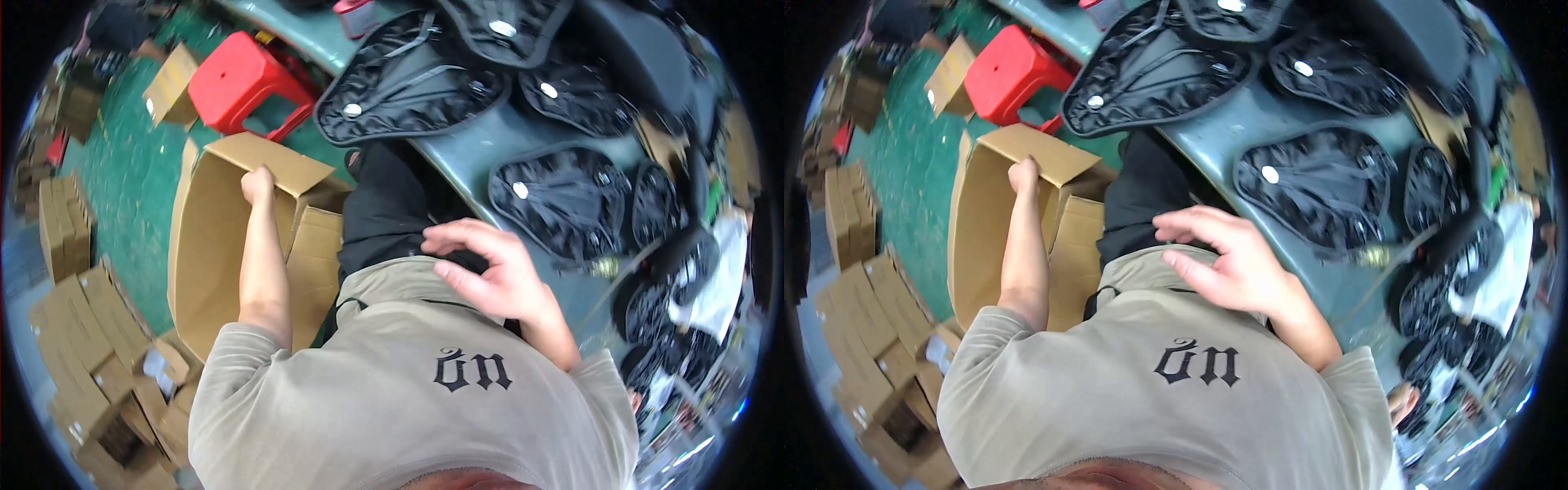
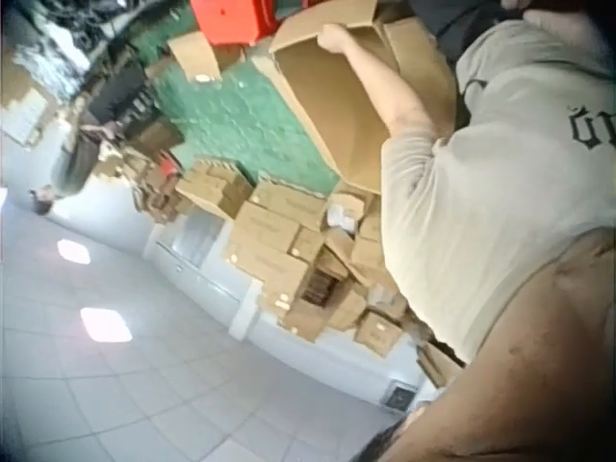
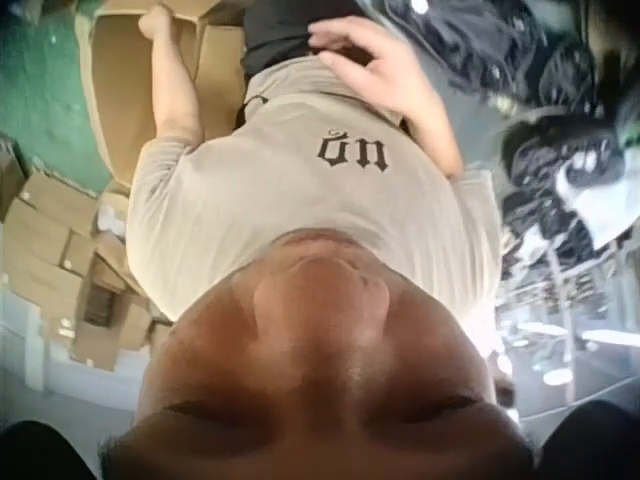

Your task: Assembling bicycle seats using a pneumatic screwdriver to secure components.

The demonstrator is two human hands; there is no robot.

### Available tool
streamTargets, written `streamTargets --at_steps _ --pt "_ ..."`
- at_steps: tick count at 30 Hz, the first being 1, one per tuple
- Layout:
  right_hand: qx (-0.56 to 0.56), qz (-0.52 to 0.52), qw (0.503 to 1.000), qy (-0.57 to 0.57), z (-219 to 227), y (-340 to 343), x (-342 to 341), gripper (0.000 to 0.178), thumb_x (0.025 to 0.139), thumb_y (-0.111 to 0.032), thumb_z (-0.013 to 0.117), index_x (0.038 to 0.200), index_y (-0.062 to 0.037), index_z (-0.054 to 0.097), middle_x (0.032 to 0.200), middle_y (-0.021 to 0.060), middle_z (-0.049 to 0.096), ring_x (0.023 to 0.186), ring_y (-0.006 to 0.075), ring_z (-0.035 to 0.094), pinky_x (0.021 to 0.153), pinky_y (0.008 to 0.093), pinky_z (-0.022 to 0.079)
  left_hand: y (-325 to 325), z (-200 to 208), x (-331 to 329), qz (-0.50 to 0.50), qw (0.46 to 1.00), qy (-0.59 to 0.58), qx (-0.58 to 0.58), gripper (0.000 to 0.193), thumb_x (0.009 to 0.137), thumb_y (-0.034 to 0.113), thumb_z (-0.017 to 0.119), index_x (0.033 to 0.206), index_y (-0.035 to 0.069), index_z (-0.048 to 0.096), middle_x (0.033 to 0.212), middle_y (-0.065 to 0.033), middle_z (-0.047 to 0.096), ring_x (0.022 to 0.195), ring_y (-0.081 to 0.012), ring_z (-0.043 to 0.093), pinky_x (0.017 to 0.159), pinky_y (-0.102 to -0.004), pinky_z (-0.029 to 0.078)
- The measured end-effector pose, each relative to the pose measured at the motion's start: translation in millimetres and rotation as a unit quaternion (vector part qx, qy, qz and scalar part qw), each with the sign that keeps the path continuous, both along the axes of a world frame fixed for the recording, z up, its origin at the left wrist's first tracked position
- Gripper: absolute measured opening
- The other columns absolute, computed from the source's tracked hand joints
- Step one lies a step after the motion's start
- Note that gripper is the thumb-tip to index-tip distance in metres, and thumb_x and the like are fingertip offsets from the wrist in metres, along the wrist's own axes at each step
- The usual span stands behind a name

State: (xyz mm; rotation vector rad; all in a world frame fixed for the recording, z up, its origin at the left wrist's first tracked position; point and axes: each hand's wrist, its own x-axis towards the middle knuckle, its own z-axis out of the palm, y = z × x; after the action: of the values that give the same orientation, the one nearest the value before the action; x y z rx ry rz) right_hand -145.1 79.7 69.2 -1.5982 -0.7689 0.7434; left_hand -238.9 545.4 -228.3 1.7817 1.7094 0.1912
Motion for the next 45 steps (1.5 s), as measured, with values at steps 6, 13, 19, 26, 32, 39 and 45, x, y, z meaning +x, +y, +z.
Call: streamTargets --at_steps 6,13,19,26,32,39,45 --pt "0.060 -0.234 0.966 0.095 -1 -77 -23 0.027 0.099 -0.004 0.068 0.125 0.0029 0.068 0.104 0.0105 0.076 0.093 0.0161 0.073 0.084 0.0303 0.059 -47 20 19 -0.131 0.937 -0.259 -0.193 0.028 0.101 0.008 0.058 0.121 -0.009 0.067 0.107 -0.0137 0.073 0.095 -0.0238 0.074 0.081 -0.0338 0.063" --pt "-0.089 -0.512 0.855 -0.013 8 -168 -24 0.025 0.098 -0.014 0.069 0.121 -0.0020 0.072 0.084 0.0043 0.073 0.064 0.0080 0.066 0.061 0.0238 0.053 -115 126 22 -0.288 0.850 -0.413 0.159 0.016 0.099 0.004 0.063 0.111 -0.003 0.071 0.099 -0.0111 0.074 0.091 -0.0202 0.072 0.081 -0.0299 0.057" --pt "-0.433 -0.549 0.666 -0.258 -52 -246 -22 0.042 0.098 -0.022 0.066 0.135 -0.0031 0.064 0.082 0.0133 0.071 0.067 0.0243 0.070 0.067 0.0369 0.056 -270 259 89 -0.602 0.552 -0.518 0.256 0.016 0.090 -0.006 0.069 0.105 -0.001 0.071 0.104 -0.0147 0.072 0.095 -0.0276 0.070 0.083 -0.0342 0.056" --pt "-0.538 -0.554 0.605 -0.197 -44 -227 -16 0.072 0.094 -0.044 0.069 0.142 0.0069 0.050 0.115 0.0349 0.068 0.104 0.0463 0.070 0.091 0.0492 0.058 -382 270 162 -0.777 0.450 -0.403 0.177 0.045 0.086 0.018 0.077 0.125 0.000 0.064 0.125 -0.0173 0.065 0.117 -0.0369 0.064 0.099 -0.0420 0.054" --pt "-0.540 -0.600 0.573 -0.137 -78 -249 23 0.095 0.090 -0.046 0.072 0.143 0.0225 0.034 0.125 0.0391 0.062 0.112 0.0441 0.068 0.097 0.0460 0.057 -449 257 185 -0.795 0.468 -0.354 0.154 0.065 0.082 0.026 0.081 0.136 -0.003 0.056 0.130 -0.0215 0.062 0.123 -0.0400 0.060 0.105 -0.0438 0.050" --pt "-0.489 -0.611 0.602 -0.160 -87 -257 23 0.104 0.082 -0.032 0.073 0.146 0.0292 0.020 0.128 0.0433 0.058 0.120 0.0481 0.063 0.104 0.0449 0.052 -444 281 157 -0.781 0.557 -0.256 0.118 0.062 0.076 0.013 0.076 0.133 -0.004 0.056 0.100 -0.0161 0.063 0.088 -0.0365 0.067 0.077 -0.0457 0.056" --pt "-0.365 -0.598 0.712 -0.048 -90 -298 2 0.060 0.081 -0.023 0.070 0.127 0.0125 0.053 0.116 0.0310 0.068 0.109 0.0430 0.068 0.097 0.0430 0.052 -287 299 61 -0.643 0.730 -0.219 -0.078 0.059 0.071 -0.006 0.069 0.129 -0.003 0.061 0.098 -0.0001 0.062 0.082 -0.0102 0.055 0.072 -0.0255 0.049"
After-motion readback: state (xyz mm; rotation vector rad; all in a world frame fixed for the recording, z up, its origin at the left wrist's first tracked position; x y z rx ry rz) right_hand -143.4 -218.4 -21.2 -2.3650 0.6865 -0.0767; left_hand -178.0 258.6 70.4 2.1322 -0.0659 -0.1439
